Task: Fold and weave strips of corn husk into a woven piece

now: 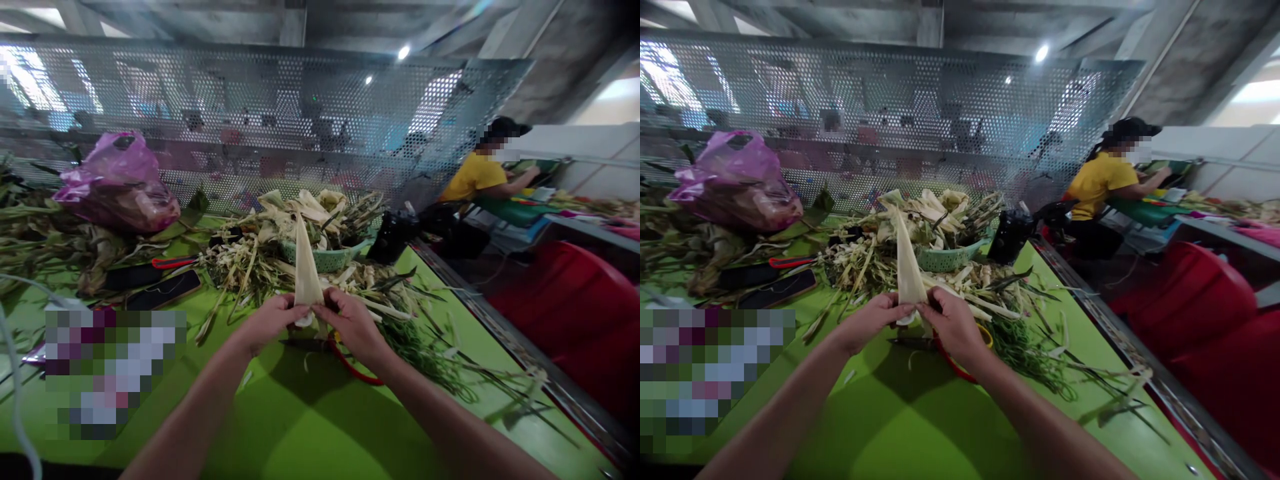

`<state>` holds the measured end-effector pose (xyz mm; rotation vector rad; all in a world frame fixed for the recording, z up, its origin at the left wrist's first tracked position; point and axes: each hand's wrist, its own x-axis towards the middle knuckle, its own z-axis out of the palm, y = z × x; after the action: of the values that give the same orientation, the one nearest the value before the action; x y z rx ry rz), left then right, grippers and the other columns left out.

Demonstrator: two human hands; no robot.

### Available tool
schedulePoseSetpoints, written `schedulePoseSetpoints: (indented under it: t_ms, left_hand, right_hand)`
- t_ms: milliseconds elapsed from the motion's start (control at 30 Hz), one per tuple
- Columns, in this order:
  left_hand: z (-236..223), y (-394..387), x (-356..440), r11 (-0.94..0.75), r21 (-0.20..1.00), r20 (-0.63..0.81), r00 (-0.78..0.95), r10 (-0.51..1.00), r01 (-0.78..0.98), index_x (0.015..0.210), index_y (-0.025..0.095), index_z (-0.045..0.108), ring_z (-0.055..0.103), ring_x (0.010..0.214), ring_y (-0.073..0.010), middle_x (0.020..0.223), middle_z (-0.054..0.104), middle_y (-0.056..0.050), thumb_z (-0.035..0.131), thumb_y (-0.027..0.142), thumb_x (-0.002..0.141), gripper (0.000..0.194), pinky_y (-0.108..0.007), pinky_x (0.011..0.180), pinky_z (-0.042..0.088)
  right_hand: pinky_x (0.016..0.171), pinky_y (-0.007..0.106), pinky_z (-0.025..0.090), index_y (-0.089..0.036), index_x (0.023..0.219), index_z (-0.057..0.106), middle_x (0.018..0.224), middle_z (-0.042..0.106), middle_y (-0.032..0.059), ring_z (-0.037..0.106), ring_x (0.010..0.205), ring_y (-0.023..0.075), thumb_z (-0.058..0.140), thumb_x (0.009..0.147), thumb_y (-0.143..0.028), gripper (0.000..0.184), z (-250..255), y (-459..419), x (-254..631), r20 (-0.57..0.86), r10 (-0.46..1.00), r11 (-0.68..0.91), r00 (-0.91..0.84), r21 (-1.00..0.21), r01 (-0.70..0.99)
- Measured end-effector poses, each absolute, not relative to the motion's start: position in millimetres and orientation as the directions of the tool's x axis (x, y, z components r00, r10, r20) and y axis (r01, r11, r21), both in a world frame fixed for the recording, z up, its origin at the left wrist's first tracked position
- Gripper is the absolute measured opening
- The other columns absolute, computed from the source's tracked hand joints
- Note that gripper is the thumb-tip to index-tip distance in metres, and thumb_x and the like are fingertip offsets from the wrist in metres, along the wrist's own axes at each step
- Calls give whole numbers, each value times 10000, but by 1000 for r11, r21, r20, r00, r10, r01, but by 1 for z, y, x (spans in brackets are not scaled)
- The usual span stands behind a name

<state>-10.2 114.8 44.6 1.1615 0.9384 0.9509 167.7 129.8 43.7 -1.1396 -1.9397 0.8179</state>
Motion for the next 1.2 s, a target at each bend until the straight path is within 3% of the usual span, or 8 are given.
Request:
schedulePoseSetpoints:
  t_ms: [333, 500, 667, 767, 867, 967, 1067, 1200]
  left_hand:
    - [53, 112, -23, 168, 985, -142, 356, 924, -43, 851, 122, 672, 493, 639, -103, 747, 621, -16, 677, 401, 726, 306, -222, 624, 356]
    - [56, 115, -36, 115, 965, -76, 169, 983, -237, 777, 122, 651, 514, 571, -94, 671, 586, -5, 667, 385, 735, 267, -212, 559, 368]
    - [66, 118, -53, -76, 853, 81, -13, 997, -517, 677, 131, 583, 434, 486, -66, 586, 507, 28, 646, 271, 751, 170, -242, 611, 459]
    - [69, 121, -62, -191, 763, 78, -205, 976, -618, 690, 132, 580, 474, 529, -75, 595, 513, 26, 672, 265, 727, 166, -237, 607, 480]
    - [66, 126, -67, -244, 723, 27, -327, 945, -646, 759, 124, 618, 510, 558, -80, 628, 552, 18, 686, 282, 711, 178, -236, 597, 488]
    - [62, 130, -68, -275, 709, 6, -385, 923, -649, 816, 125, 643, 543, 584, -85, 649, 581, 11, 683, 282, 710, 194, -232, 605, 492]
    - [58, 129, -59, -226, 748, -16, -357, 934, -624, 859, 130, 643, 584, 645, -95, 720, 625, -11, 681, 221, 690, 197, -230, 647, 495]
    - [54, 123, -37, -39, 829, -44, -134, 990, -559, 800, 153, 591, 559, 620, -102, 701, 600, 4, 616, 158, 672, 131, -254, 661, 487]
  right_hand:
    - [546, 229, 327, -187, 784, 568, 637, 531, -23, 461, 589, 133, 506, 843, -340, 176, 46, 137, 176, 276, 925, 378, -260, -719, 583]
    - [559, 234, 331, -188, 765, 573, 624, 545, -23, 471, 582, 132, 534, 816, -361, 184, 55, 152, 195, 376, 914, 378, -153, -650, 659]
    - [547, 250, 335, -175, 756, 611, 623, 586, -5, 490, 576, 144, 575, 759, -394, 222, 61, 175, 225, 412, 911, 279, 22, -656, 701]
    - [545, 255, 362, -168, 766, 625, 647, 617, 6, 520, 589, 152, 616, 717, -409, 246, 62, 187, 244, 399, 909, 264, 122, -776, 572]
    - [508, 249, 379, -166, 773, 619, 624, 599, -2, 516, 544, 140, 658, 675, -404, 260, 66, 194, 254, 308, 921, 230, 237, -923, 308]
    - [473, 233, 370, -174, 749, 613, 592, 569, -20, 485, 500, 116, 714, 633, -388, 264, 73, 193, 255, 251, 917, 228, 311, -967, 109]
    - [510, 232, 401, -179, 778, 643, 657, 604, -11, 520, 560, 122, 755, 608, -387, 290, 77, 183, 243, 219, 948, 222, 230, -975, 16]
    - [611, 250, 437, -179, 831, 698, 766, 648, 18, 554, 679, 146, 715, 687, -426, 287, 77, 160, 215, 155, 987, 156, -34, -986, 53]
